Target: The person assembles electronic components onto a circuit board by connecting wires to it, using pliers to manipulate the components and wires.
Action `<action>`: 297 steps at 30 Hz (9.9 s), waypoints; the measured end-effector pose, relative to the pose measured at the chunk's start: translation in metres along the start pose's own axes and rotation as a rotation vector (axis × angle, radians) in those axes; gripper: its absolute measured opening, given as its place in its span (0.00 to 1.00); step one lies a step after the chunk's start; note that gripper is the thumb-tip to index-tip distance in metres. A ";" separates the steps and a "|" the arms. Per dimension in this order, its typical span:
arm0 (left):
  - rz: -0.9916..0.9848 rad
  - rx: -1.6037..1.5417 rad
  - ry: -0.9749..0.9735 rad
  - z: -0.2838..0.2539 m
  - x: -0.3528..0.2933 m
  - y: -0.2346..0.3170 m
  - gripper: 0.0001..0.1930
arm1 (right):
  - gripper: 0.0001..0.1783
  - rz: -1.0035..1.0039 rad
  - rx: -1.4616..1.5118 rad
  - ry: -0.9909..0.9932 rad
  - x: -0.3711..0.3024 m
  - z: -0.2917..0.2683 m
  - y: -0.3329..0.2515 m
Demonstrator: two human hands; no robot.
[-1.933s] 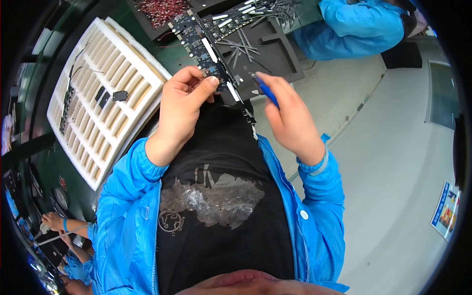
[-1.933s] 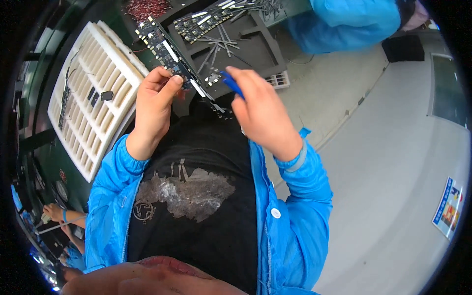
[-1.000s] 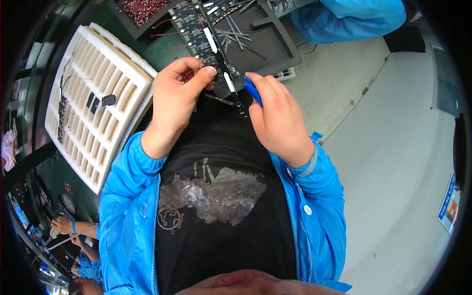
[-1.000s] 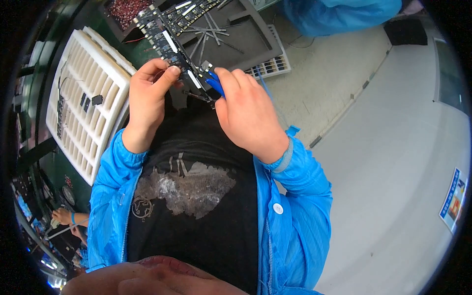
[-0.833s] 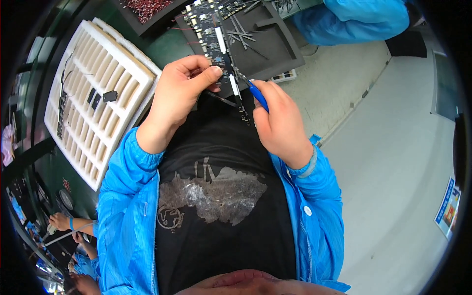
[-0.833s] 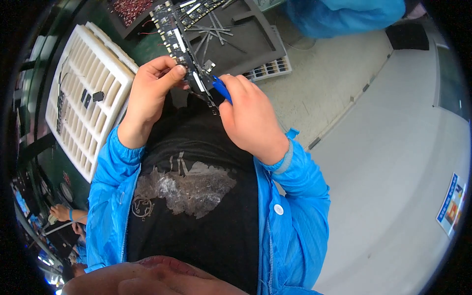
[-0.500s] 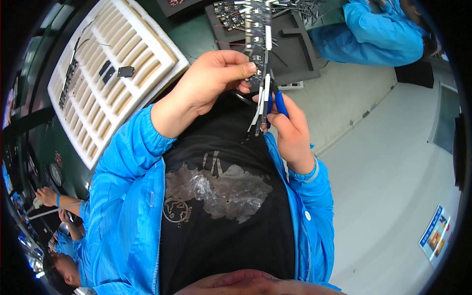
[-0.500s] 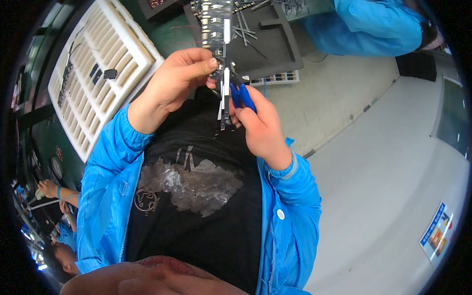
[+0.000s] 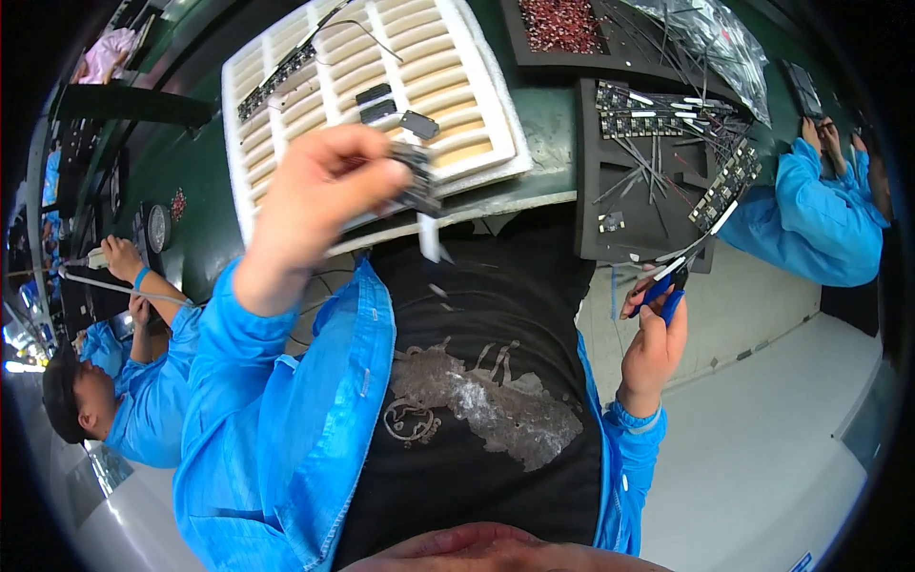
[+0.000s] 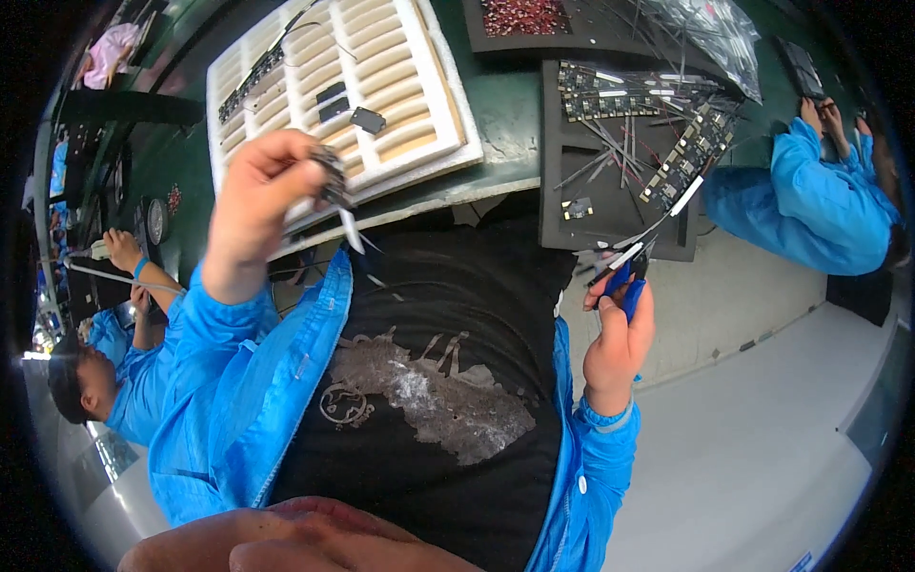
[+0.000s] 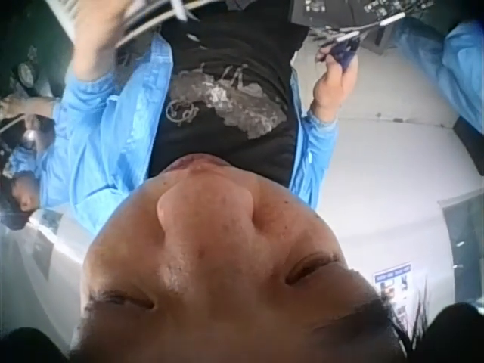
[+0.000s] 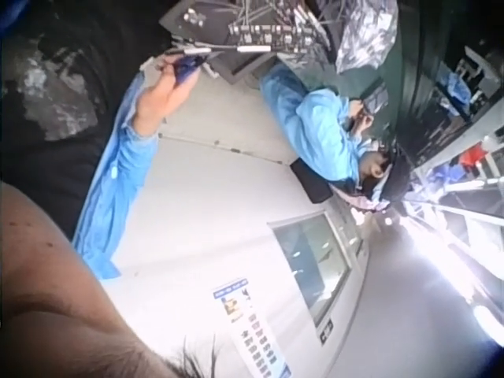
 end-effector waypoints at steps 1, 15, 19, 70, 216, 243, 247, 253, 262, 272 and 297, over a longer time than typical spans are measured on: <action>0.010 0.051 0.071 -0.025 0.009 0.000 0.05 | 0.21 0.000 0.003 -0.003 0.000 0.004 -0.001; 0.739 1.069 0.493 -0.085 0.053 0.018 0.14 | 0.16 0.000 -0.088 -0.056 0.004 0.009 -0.003; 0.657 0.825 0.397 -0.060 0.035 0.042 0.17 | 0.20 -0.084 -0.085 -0.109 0.006 0.013 0.002; -0.305 -0.156 -0.402 0.150 0.010 -0.030 0.08 | 0.25 0.078 0.249 -0.021 -0.008 0.032 -0.014; 0.185 0.083 -0.021 -0.035 -0.050 0.020 0.22 | 0.07 -0.127 0.009 -0.734 -0.040 0.218 -0.088; 0.122 -0.460 0.206 -0.013 -0.016 -0.001 0.08 | 0.04 -0.300 -0.014 -0.664 -0.001 0.223 -0.105; 0.199 -0.442 0.220 -0.015 -0.009 0.004 0.08 | 0.03 -0.298 -0.068 -0.689 0.007 0.230 -0.108; 0.225 -0.479 0.211 -0.012 -0.007 0.004 0.09 | 0.02 -0.342 0.012 -0.728 0.007 0.236 -0.113; 0.304 -0.538 0.216 -0.015 -0.010 -0.001 0.10 | 0.02 -0.497 0.073 -0.631 0.007 0.244 -0.118; 0.326 -0.515 0.229 -0.019 -0.015 -0.001 0.10 | 0.02 -0.570 -0.063 -0.617 -0.002 0.244 -0.121; 0.250 -0.532 0.194 -0.019 -0.008 -0.001 0.08 | 0.06 -0.681 -0.133 -0.603 0.003 0.251 -0.121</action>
Point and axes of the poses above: each hand's wrist, its own x-axis towards the middle knuckle, its own z-axis out of the palm, y = z × x, the point moved 6 cm from there along x, towards the middle knuckle, and after that the axes turned 14 degrees about y, right-handed, at the moved point
